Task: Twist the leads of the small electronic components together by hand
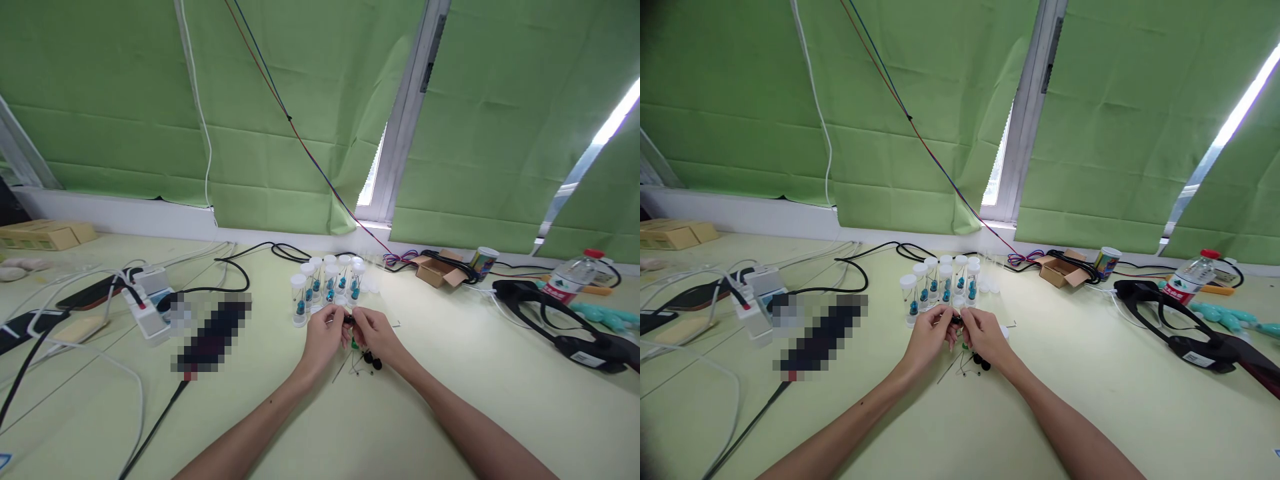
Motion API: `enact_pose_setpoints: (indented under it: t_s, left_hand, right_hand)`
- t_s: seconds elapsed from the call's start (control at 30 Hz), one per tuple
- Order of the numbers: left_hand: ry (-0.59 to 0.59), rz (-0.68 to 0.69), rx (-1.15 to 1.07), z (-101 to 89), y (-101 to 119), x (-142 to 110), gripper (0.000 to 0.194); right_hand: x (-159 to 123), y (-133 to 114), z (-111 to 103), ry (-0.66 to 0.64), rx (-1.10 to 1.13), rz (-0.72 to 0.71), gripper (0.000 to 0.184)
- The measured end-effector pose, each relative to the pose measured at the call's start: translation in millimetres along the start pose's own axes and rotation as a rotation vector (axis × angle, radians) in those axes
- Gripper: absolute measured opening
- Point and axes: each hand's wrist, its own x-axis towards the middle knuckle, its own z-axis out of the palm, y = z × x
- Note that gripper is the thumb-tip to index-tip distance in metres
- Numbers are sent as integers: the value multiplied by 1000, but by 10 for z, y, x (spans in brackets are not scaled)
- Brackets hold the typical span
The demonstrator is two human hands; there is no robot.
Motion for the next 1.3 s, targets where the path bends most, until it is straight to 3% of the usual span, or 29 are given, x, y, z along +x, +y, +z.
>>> enact_pose_setpoints:
  t_s: [0.17, 0.43, 1.3]
  left_hand:
    - [10, 12, -8, -13, -6, -7, 27]
    - [-8, 13, 18, -5, 19, -11, 29]
    - [-30, -12, -18, 4, 25, -26, 29]
  right_hand:
    - [-13, -86, -20, 38, 97, -40, 31]
    - [-22, -58, -12, 51, 147, -77, 25]
    - [-24, -76, -15, 59, 150, 8, 33]
